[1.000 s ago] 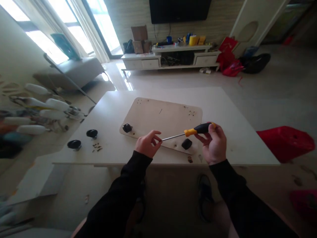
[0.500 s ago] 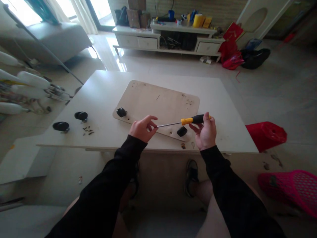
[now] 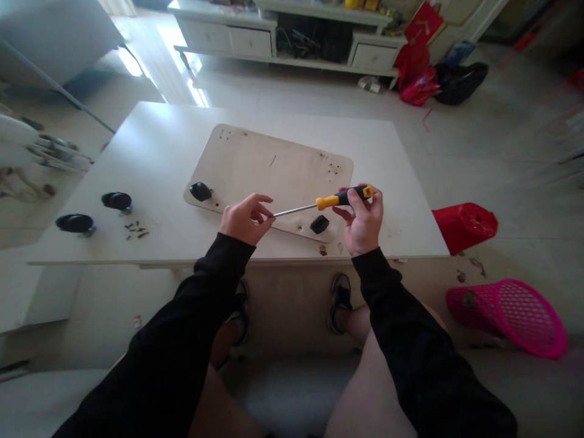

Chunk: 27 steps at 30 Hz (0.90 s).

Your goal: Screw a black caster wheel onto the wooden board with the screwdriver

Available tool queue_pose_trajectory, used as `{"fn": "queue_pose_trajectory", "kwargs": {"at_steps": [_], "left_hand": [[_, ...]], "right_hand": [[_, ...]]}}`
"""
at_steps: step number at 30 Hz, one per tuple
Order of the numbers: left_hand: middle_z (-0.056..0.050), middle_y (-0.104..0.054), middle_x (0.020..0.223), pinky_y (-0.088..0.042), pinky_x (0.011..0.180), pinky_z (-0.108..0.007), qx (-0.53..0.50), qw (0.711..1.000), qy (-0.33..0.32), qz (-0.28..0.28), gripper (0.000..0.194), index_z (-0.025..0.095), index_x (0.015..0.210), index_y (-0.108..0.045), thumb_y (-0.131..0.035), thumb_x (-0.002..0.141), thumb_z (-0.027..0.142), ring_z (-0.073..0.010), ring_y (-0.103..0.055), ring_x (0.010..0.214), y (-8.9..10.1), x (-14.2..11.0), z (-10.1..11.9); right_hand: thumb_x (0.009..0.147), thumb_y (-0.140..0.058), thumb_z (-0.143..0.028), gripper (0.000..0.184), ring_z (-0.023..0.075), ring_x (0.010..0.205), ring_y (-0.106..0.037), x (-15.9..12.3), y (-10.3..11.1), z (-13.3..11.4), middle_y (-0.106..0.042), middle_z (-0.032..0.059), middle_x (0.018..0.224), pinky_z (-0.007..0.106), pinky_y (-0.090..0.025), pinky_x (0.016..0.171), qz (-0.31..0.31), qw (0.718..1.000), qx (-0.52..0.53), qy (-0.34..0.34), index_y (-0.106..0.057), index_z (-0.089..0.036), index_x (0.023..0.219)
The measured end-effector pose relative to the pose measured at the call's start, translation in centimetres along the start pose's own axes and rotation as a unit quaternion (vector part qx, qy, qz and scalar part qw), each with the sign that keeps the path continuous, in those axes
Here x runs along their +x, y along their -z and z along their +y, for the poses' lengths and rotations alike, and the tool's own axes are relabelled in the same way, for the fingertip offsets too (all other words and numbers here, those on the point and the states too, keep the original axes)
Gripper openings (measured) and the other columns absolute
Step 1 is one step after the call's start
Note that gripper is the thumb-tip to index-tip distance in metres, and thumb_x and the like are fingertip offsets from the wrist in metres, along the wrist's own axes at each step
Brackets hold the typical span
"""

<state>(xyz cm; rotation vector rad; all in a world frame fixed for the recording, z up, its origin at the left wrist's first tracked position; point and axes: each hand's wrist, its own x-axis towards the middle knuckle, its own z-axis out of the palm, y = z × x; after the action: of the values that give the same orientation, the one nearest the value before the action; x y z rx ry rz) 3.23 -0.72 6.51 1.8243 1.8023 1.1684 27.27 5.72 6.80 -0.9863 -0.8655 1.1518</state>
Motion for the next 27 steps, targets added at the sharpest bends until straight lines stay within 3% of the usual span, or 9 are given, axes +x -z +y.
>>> {"fn": "queue_pose_trajectory", "kwargs": {"at_steps": [10,16,23,27], "left_hand": [[0.0,-0.08,0.082,-0.058,0.068,-0.026,-0.039,0.999,-0.005,0.007,0.03,0.021,0.108,-0.074,-0.08,0.079,0.022,-0.0117,-0.065,0.062,-1.6,0.7,0.5],[0.0,-0.081,0.082,-0.059,0.069,-0.026,-0.048,0.999,-0.007,-0.005,0.034,0.021,0.11,-0.074,-0.084,0.077,0.025,-0.012,-0.066,0.062,-1.9,0.9,0.6],[-0.006,-0.083,0.11,-0.057,0.061,-0.024,-0.05,0.998,-0.015,-0.031,0.049,0.02,0.117,-0.071,-0.088,0.073,0.031,-0.0109,-0.07,0.063,-1.9,1.1,-0.2],[-0.004,-0.082,0.107,-0.055,0.058,-0.024,-0.032,0.998,0.015,-0.06,0.044,0.021,0.114,-0.072,-0.087,0.074,0.029,-0.0125,-0.072,0.063,-3.1,1.3,-0.6]], "right_hand": [[0.073,-0.088,-0.06,0.056,0.0172,0.094,-0.076,0.5,0.8,-0.1,-0.073,-0.0031,0.095,0.037,-0.072,0.075,0.055,0.998,0.03,-0.011,-0.05,-0.027,0.1],[0.073,-0.089,-0.058,0.057,0.0154,0.092,-0.073,0.6,1.6,-0.2,-0.07,-0.0036,0.095,0.036,-0.072,0.075,0.064,0.998,0.027,-0.003,-0.05,-0.027,0.099],[0.071,-0.09,-0.06,0.059,0.0148,0.089,-0.073,1.2,2.8,-0.4,-0.067,-0.0057,0.091,0.037,-0.073,0.073,0.077,0.996,0.036,0.017,-0.05,-0.027,0.098],[0.069,-0.09,-0.059,0.06,0.0157,0.089,-0.075,2.3,3.9,-1.2,-0.069,-0.0049,0.091,0.032,-0.071,0.066,0.109,0.993,0.031,0.043,-0.051,-0.027,0.1]]}}
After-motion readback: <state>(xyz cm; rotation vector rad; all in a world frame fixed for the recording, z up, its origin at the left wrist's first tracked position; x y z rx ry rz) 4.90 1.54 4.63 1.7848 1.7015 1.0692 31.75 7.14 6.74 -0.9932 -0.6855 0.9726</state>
